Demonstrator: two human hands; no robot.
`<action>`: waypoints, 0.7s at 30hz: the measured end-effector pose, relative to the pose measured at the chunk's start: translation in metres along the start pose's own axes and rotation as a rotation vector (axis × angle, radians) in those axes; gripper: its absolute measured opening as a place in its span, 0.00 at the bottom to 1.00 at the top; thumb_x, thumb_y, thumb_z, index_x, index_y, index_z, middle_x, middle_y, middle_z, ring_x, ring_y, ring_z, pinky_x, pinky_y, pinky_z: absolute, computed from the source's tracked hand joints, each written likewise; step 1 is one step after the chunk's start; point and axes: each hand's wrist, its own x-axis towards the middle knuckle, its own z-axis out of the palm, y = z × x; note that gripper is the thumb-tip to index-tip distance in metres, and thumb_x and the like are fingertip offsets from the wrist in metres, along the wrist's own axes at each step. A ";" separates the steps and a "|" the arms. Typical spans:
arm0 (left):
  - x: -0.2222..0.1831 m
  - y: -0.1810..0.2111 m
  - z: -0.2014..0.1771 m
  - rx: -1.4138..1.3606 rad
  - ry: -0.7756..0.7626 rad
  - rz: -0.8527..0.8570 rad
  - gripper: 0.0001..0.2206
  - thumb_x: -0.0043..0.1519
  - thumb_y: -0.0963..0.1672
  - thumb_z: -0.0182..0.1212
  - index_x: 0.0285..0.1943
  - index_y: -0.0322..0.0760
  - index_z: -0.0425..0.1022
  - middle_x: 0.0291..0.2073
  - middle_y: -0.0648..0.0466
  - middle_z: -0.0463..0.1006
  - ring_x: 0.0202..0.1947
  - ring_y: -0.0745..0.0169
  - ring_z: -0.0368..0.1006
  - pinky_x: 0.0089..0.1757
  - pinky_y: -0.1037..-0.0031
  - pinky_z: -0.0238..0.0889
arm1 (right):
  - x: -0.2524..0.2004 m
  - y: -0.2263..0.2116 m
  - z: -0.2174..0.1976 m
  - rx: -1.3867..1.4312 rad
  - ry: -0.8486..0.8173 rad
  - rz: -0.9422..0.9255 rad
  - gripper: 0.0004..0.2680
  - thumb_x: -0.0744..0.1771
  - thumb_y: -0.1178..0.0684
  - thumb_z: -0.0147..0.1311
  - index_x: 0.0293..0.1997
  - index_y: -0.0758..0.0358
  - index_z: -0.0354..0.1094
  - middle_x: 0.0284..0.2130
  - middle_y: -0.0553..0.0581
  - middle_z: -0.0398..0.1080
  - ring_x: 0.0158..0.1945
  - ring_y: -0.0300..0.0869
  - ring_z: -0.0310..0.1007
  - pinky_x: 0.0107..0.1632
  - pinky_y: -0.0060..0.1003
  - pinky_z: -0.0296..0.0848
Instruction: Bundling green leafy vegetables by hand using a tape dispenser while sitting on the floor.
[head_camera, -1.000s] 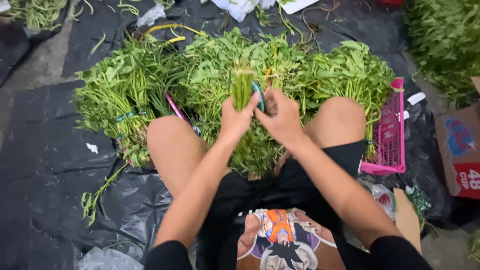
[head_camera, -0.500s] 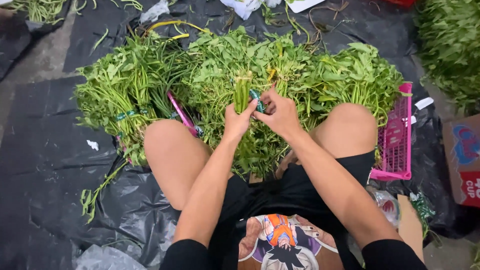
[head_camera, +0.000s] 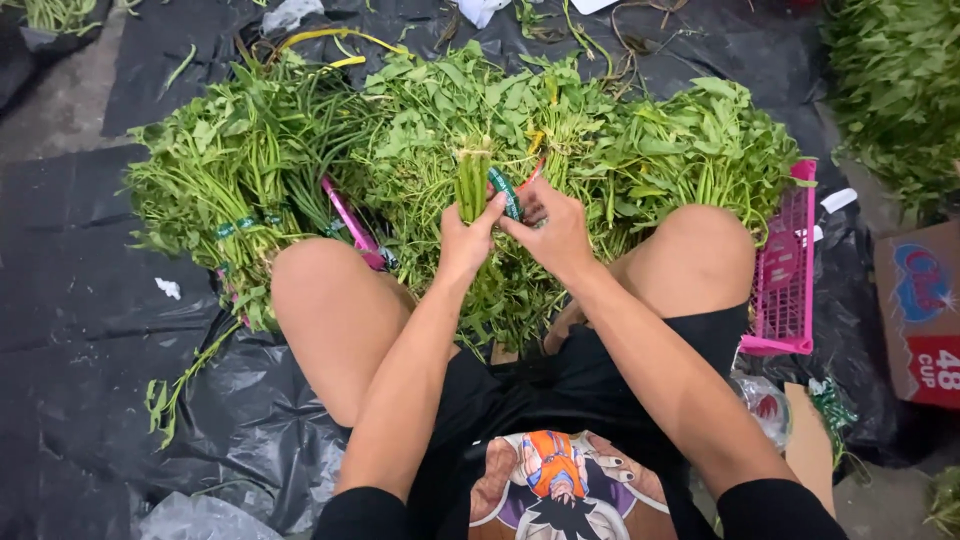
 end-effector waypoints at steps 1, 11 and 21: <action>0.003 -0.004 0.001 0.000 0.000 0.002 0.13 0.63 0.47 0.65 0.47 0.32 0.73 0.21 0.48 0.81 0.15 0.71 0.67 0.24 0.83 0.61 | -0.001 0.001 0.000 0.000 0.001 -0.002 0.11 0.59 0.60 0.72 0.36 0.68 0.71 0.28 0.68 0.75 0.27 0.50 0.78 0.31 0.40 0.79; 0.007 -0.010 -0.002 -0.031 0.008 -0.010 0.13 0.63 0.47 0.66 0.47 0.32 0.75 0.22 0.48 0.82 0.13 0.70 0.66 0.23 0.82 0.61 | 0.000 -0.002 0.000 -0.131 -0.010 -0.141 0.07 0.61 0.62 0.70 0.34 0.66 0.73 0.31 0.66 0.76 0.32 0.51 0.80 0.32 0.36 0.81; 0.015 -0.025 -0.002 -0.040 0.062 -0.034 0.14 0.61 0.47 0.69 0.46 0.32 0.77 0.24 0.47 0.82 0.12 0.68 0.67 0.22 0.80 0.62 | -0.001 0.004 0.002 -0.139 -0.031 -0.089 0.11 0.62 0.57 0.71 0.45 0.65 0.75 0.36 0.63 0.76 0.36 0.47 0.78 0.35 0.36 0.83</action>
